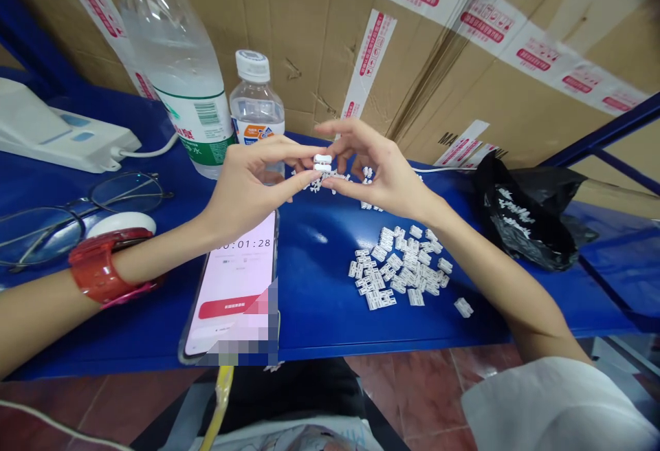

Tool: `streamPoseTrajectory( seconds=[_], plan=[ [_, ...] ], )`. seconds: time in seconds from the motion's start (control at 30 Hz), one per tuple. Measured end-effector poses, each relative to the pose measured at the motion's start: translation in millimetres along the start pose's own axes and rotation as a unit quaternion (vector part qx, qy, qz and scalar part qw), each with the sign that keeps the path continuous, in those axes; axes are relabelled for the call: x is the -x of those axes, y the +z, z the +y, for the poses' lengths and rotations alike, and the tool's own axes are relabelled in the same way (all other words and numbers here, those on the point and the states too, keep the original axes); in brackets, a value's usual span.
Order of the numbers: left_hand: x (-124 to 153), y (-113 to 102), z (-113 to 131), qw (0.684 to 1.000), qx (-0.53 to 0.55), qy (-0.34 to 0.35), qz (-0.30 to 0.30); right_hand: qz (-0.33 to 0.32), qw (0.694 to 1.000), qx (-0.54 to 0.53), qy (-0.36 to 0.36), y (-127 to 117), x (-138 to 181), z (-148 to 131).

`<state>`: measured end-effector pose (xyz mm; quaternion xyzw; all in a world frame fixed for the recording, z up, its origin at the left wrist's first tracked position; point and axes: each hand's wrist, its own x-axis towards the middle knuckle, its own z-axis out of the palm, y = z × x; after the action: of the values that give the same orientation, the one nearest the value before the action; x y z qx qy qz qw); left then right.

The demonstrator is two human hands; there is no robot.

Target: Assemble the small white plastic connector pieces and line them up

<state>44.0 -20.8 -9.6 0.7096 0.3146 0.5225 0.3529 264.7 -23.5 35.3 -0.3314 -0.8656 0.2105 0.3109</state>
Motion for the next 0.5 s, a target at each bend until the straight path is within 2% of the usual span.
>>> streamPoseTrajectory(
  seconds=[0.1,0.23,0.3,0.37,0.5],
  plan=[
    [-3.6,-0.8,3.1,0.999,0.032,-0.038,-0.018,-0.016,0.994,0.092,-0.057,-6.6,1.5,-4.7],
    [-7.9,-2.0,0.4,0.99,0.057,-0.089,-0.092,-0.066,0.984,0.135,-0.098,-8.9,2.8,-5.9],
    [-8.4,-2.2,-2.1,0.985,0.064,-0.115,-0.116,-0.081,0.983,0.139,-0.093,-10.2,2.7,-4.2],
    [-8.1,-2.1,-3.3,0.982,0.062,-0.133,-0.115,-0.079,0.982,0.155,-0.077,-14.8,1.3,1.3],
    [-7.5,-2.2,-0.9,0.986,0.028,-0.131,-0.099,-0.027,0.973,0.229,0.015,-30.8,-3.9,30.6]
  ],
)
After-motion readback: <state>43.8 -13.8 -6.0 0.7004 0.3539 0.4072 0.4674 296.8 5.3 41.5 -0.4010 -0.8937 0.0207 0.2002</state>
